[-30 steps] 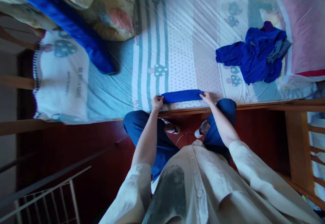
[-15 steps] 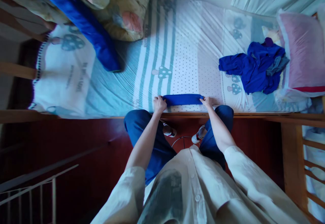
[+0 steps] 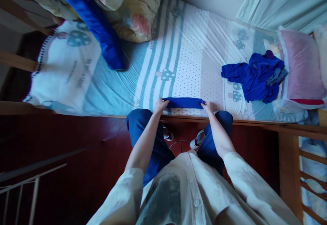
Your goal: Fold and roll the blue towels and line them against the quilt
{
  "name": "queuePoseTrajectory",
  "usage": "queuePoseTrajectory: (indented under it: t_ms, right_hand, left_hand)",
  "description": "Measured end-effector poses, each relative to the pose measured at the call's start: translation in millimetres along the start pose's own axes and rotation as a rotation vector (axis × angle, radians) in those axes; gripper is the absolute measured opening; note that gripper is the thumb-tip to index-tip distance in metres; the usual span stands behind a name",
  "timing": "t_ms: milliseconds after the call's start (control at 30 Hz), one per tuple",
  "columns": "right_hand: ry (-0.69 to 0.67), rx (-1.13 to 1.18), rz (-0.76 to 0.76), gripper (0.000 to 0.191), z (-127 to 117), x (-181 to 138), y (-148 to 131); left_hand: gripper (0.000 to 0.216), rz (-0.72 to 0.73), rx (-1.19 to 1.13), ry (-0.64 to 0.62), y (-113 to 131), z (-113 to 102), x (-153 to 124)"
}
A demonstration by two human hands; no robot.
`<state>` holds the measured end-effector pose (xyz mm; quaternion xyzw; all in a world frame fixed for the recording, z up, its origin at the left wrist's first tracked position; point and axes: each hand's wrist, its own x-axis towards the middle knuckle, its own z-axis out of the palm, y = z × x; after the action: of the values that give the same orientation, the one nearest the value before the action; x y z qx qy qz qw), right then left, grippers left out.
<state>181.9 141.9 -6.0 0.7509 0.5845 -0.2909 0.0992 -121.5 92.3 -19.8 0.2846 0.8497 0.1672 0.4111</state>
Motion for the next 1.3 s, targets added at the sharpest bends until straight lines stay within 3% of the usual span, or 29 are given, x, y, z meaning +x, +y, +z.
queuePoseTrajectory:
  t_ms: [100,200,333,467,533,633,733,833,933,1100,1300]
  right_hand:
    - [-0.012,-0.026,0.005,0.027,-2.3,-0.7,-1.4]
    - [-0.037,-0.062,0.022,0.03,-4.7,-1.7,-3.9]
    - [-0.048,-0.104,0.0,0.036,-7.2,-9.2,-8.2]
    - [0.059,-0.089,-0.021,0.057,-13.8,-26.1,-11.7]
    - [0.116,-0.071,-0.121,0.066,-21.9,-35.4,-15.6]
    - [0.15,-0.016,-0.407,0.072,-40.9,-48.2,-29.3]
    - [0.175,0.089,-0.638,0.09,-63.8,-60.0,-53.8]
    - [0.211,0.199,-0.773,0.101,-82.5,-71.5,-83.0]
    - [0.244,0.295,-0.87,0.09,-90.6,-82.6,-108.5]
    - [0.282,0.465,-0.877,0.048,-81.9,-100.0,-145.5]
    - [0.289,0.667,-0.789,0.041,-70.4,-113.1,-205.3]
  left_hand:
    - [0.045,-0.06,-0.253,-0.021,-2.0,-2.1,0.4]
    - [0.045,-0.019,-0.448,-0.03,-0.5,-3.0,-3.0]
    - [0.037,0.125,-0.453,0.014,8.2,-7.6,-12.8]
    - [0.031,0.265,-0.368,0.014,20.4,-19.2,-30.4]
    - [0.029,0.345,-0.328,0.024,27.4,-26.3,-41.5]
    - [0.03,0.48,-0.299,0.043,40.4,-36.2,-59.2]
    - [0.036,0.639,-0.3,0.057,58.3,-45.3,-77.7]
    - [0.039,0.799,-0.282,0.07,79.8,-55.4,-96.9]
    - [0.037,0.931,-0.25,0.089,99.8,-68.1,-114.2]
    - [0.034,1.075,-0.226,0.146,116.5,-94.5,-126.5]
    - [0.033,1.099,-0.234,0.16,119.0,-132.5,-106.0]
